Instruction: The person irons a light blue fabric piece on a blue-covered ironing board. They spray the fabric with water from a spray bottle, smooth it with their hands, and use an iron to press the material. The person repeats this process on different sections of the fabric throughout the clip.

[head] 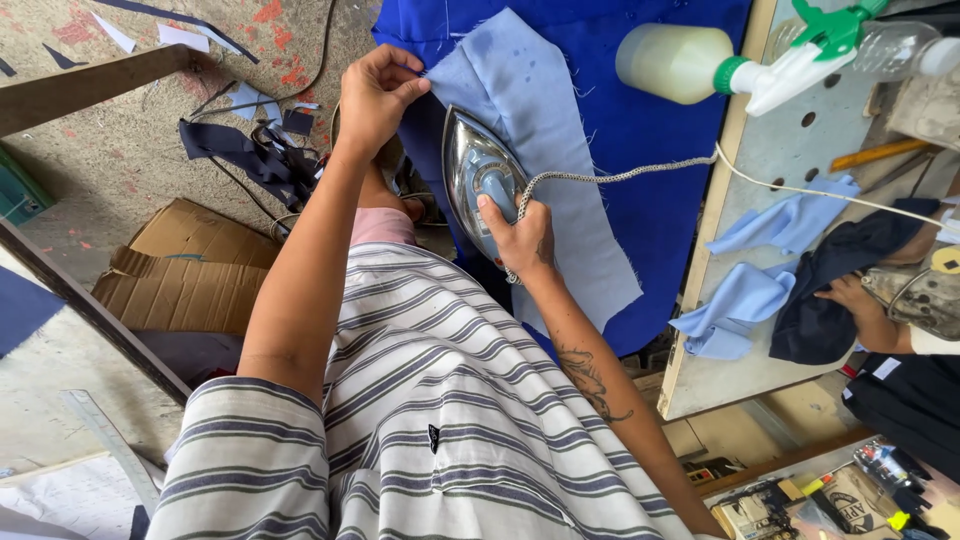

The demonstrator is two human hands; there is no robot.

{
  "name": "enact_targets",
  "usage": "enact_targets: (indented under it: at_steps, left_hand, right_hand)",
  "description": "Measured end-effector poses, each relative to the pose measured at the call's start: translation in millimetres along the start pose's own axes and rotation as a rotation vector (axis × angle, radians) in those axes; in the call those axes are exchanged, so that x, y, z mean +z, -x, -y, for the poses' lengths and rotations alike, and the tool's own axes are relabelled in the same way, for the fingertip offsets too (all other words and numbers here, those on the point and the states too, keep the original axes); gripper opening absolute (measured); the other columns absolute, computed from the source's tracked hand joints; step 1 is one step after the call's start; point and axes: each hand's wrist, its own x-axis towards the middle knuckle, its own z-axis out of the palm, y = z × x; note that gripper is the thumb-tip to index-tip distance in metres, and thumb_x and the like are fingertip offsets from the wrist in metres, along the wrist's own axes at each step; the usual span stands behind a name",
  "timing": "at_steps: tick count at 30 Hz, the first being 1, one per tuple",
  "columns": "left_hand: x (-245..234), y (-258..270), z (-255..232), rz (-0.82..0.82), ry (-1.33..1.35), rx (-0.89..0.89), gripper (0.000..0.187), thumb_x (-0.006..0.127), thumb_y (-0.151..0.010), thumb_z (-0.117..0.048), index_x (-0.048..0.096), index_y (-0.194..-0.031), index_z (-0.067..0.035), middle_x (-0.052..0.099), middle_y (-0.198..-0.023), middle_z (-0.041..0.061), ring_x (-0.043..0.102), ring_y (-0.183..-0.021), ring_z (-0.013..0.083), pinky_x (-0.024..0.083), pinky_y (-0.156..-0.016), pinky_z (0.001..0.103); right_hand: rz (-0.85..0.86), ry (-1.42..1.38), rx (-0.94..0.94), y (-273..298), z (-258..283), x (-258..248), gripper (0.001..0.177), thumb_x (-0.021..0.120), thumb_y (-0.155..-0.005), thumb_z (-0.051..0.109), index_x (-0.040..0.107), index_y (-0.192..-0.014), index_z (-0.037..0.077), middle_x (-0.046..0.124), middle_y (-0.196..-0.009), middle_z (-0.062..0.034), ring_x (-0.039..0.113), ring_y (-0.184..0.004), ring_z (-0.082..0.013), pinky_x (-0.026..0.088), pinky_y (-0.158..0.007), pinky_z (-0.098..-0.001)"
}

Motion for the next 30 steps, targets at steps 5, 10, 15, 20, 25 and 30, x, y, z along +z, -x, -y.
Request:
enact_targets:
  at_steps: [5,10,15,20,25,30]
  left_hand:
    - [-4.7,3.5,-5.9,0.027,0.092,-0.084,0.022,0.094,-0.095,-0.017,0.075,-0.105,-0.017,0.081,-0.087,-0.003,0.073,-0.080,0.0005,0.057,-0.074,0.017]
    - [-4.8,8.0,-12.6,0.010,0.109,-0.145,0.019,0.092,-0.096,-0.020,0.076,-0.105,-0.017,0.077,-0.085,-0.006,0.070,-0.078,0.0007,0.055,-0.075,0.017]
    - [-7.7,8.1,-17.4,0.012,0.030,-0.197,0.010,0.083,-0.100,-0.029,0.077,-0.104,-0.022,0.075,-0.083,-0.011,0.062,-0.076,0.0004,0.046,-0.074,0.022]
    - [-16.5,9.7,-4.9,0.076,-0.015,-0.210,0.011,0.067,-0.106,-0.028,0.075,-0.109,-0.021,0.073,-0.087,-0.009,0.062,-0.083,0.0045,0.045,-0.078,0.026]
    - [-26.9,15.2,-1.8,0.089,-0.026,-0.291,0.019,0.060,-0.106,-0.030,0.075,-0.113,-0.020,0.080,-0.094,-0.003,0.069,-0.085,0.0076,0.053,-0.083,0.029]
    - [-41.3,22.4,7.8,0.018,0.144,-0.407,0.028,0.053,-0.112,-0.032,0.072,-0.114,-0.011,0.081,-0.094,0.004,0.063,-0.064,0.0063,0.051,-0.057,0.022]
  right_hand:
    - [0.004,-0.028,-0.046,-9.0,7.2,2.8,0.045,0.073,-0.093,0.053,0.079,-0.087,0.009,0.080,-0.080,-0.0025,0.077,-0.078,-0.0198,0.061,-0.072,-0.0366]
    - [-0.002,-0.017,-0.055,-15.9,17.9,5.0,0.045,0.072,-0.092,0.054,0.079,-0.088,0.009,0.080,-0.080,-0.0032,0.078,-0.078,-0.0209,0.061,-0.069,-0.0364]
    - [-0.001,-0.012,-0.091,-23.6,25.1,7.6,0.044,0.072,-0.094,0.051,0.078,-0.090,0.008,0.078,-0.078,-0.0029,0.075,-0.075,-0.0194,0.060,-0.069,-0.0360]
    - [-0.014,0.012,-0.130,-28.5,31.7,9.2,0.046,0.071,-0.094,0.053,0.081,-0.093,0.008,0.081,-0.082,-0.0042,0.079,-0.080,-0.0214,0.061,-0.071,-0.0365]
    - [-0.012,0.021,-0.159,-35.1,40.8,12.2,0.046,0.070,-0.095,0.053,0.082,-0.093,0.008,0.080,-0.080,-0.0033,0.077,-0.078,-0.0203,0.060,-0.070,-0.0362]
    - [-0.021,0.026,-0.113,-43.9,48.8,15.5,0.047,0.072,-0.092,0.056,0.081,-0.092,0.010,0.079,-0.078,-0.0023,0.078,-0.075,-0.0196,0.060,-0.066,-0.0366]
